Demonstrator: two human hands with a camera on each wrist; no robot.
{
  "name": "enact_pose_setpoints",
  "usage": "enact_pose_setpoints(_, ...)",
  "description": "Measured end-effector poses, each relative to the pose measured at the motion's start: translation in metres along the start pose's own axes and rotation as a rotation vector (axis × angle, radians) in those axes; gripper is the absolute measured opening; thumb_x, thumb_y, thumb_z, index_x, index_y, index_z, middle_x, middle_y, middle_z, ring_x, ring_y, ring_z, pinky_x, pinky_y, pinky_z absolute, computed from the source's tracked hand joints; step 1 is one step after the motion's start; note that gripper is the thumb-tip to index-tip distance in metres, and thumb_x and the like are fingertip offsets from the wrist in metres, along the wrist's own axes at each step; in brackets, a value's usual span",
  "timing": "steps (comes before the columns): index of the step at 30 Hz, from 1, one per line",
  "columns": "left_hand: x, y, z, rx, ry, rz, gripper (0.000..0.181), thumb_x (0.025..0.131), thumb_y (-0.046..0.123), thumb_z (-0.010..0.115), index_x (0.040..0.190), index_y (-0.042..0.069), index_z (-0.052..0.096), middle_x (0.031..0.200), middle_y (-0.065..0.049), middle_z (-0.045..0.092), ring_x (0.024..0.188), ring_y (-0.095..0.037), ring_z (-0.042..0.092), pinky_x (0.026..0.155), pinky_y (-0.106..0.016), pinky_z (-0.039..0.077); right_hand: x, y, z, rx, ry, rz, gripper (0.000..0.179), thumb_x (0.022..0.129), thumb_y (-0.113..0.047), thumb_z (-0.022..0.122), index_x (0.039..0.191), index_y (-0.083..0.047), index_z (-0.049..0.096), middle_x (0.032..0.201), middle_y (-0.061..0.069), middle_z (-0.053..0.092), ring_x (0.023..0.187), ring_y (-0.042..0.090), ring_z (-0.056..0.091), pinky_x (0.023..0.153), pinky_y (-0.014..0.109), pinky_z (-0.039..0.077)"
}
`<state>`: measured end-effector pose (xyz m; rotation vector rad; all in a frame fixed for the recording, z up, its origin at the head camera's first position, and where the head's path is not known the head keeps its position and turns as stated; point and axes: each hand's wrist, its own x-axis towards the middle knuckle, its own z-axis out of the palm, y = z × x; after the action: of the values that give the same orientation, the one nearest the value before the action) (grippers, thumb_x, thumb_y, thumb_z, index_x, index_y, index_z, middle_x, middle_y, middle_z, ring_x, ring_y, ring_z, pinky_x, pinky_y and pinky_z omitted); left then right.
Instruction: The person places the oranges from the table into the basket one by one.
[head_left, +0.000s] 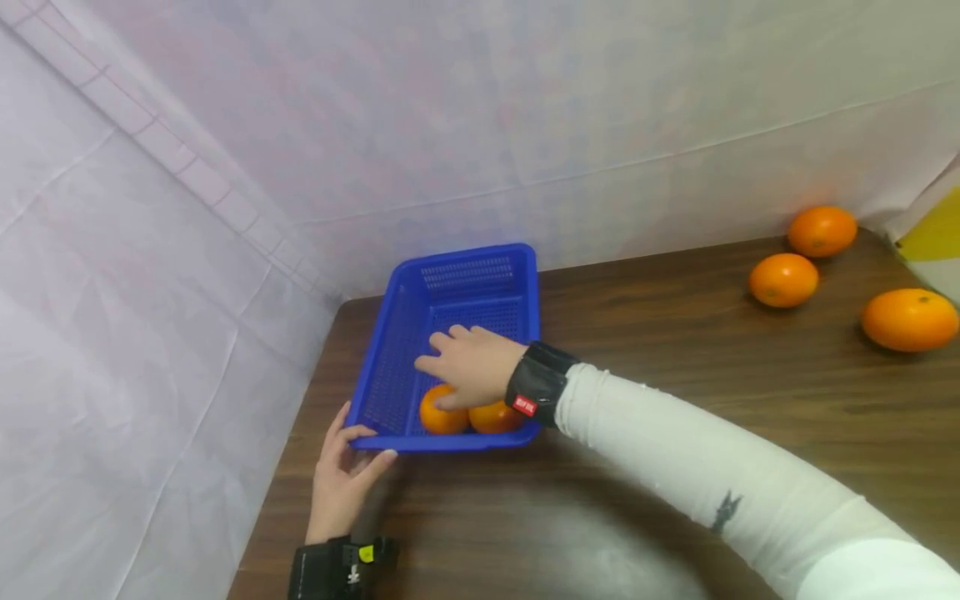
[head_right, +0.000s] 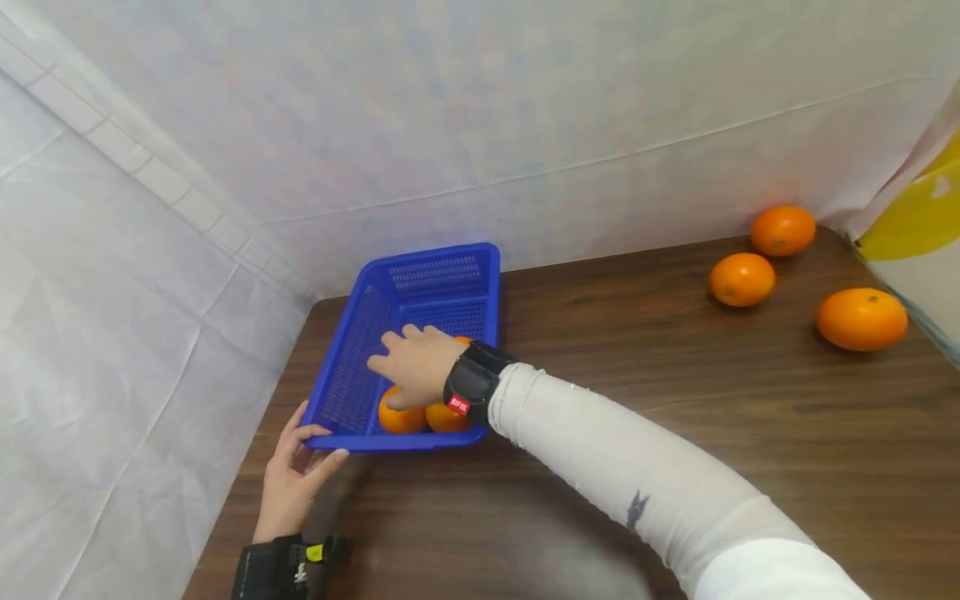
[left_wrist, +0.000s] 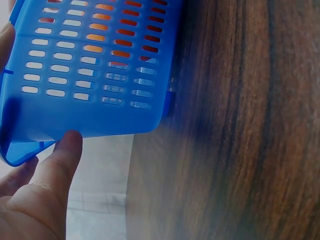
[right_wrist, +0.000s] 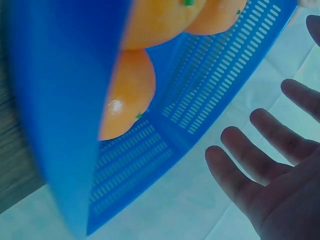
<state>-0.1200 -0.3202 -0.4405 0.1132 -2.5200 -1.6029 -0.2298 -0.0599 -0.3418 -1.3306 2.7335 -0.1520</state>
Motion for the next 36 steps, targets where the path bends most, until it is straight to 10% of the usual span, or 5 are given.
enact_pose_setpoints(36, 0.0, 0.003, 0.001, -0.031, 0.004, 0.006, 0.033, 0.086, 0.004, 0.079, 0.11, -0.003, 0.057, 0.166, -0.003, 0.026, 0.144, -0.037, 0.038, 0.096, -0.006, 0.047, -0.078, 0.069, 0.026, -0.005, 0.277, 0.039, 0.051, 0.093, -0.045, 0.068, 0.135, -0.016, 0.062, 0.131, 0.013, 0.06, 0.123, 0.033, 0.052, 0.103, 0.051, 0.05)
